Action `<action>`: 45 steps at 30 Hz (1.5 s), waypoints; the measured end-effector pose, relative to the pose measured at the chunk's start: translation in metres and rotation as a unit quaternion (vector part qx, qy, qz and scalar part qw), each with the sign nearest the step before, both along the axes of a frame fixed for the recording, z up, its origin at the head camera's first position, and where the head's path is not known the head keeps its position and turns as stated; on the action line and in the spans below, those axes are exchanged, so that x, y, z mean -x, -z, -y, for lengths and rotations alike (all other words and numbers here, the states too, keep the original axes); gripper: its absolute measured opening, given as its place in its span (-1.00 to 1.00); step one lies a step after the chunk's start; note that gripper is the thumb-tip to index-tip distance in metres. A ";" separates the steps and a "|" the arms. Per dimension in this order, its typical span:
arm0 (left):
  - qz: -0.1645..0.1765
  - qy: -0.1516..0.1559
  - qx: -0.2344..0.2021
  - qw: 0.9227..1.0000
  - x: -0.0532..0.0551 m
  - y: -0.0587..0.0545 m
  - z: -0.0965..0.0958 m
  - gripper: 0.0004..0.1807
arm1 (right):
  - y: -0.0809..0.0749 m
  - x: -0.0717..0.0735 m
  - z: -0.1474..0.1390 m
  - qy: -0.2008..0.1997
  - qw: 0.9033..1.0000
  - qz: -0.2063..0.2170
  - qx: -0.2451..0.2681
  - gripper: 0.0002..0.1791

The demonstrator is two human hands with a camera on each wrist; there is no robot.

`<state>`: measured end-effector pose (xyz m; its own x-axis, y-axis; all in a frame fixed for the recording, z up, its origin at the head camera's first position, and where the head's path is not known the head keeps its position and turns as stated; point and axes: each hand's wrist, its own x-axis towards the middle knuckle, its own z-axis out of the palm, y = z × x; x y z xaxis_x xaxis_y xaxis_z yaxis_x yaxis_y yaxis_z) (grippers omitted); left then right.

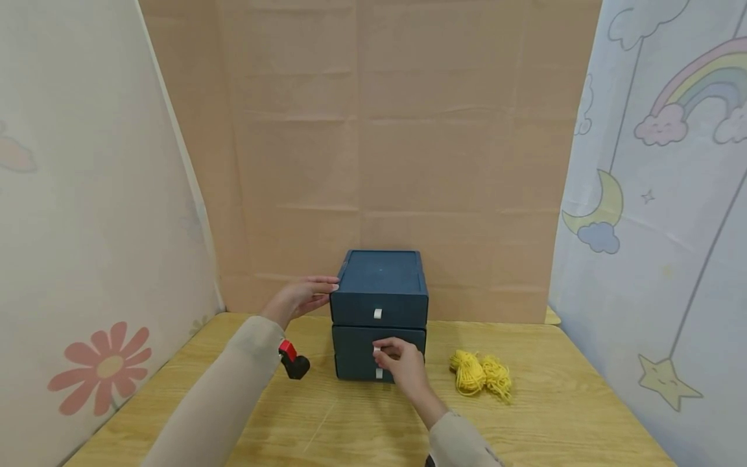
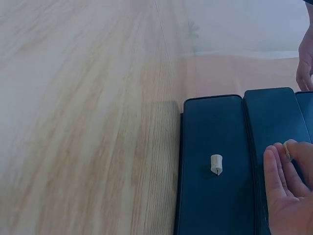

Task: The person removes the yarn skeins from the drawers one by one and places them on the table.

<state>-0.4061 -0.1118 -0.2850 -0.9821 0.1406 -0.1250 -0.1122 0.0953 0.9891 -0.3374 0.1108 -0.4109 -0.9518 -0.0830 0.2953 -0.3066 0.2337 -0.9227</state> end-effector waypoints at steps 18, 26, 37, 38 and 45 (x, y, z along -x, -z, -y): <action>-0.001 -0.006 0.000 1.000 0.002 0.002 -0.001 -0.68 | -0.003 -0.019 -0.007 -0.044 0.998 0.035 -0.016 -0.66; -0.002 -0.006 0.002 1.000 0.000 0.001 -0.001 -0.68 | -0.002 -0.030 -0.010 -0.062 0.996 0.050 -0.034 -0.65; -0.001 -0.014 0.005 1.000 0.000 0.002 0.000 -0.70 | -0.005 -0.050 -0.011 -0.082 0.994 0.059 -0.052 -0.64; 0.000 -0.014 0.004 1.000 0.000 0.002 0.000 -0.70 | -0.005 -0.052 -0.011 -0.082 0.993 0.059 -0.054 -0.65; 0.000 -0.011 -0.001 1.000 0.001 0.001 0.000 -0.70 | -0.005 -0.059 -0.012 -0.082 0.992 0.073 -0.061 -0.64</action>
<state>-0.4070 -0.1116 -0.2864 -0.9850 0.1184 -0.1254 -0.1151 0.0902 0.9893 -0.2779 0.1225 -0.4058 -0.9546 -0.2662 0.1336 -0.2148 0.3045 -0.9280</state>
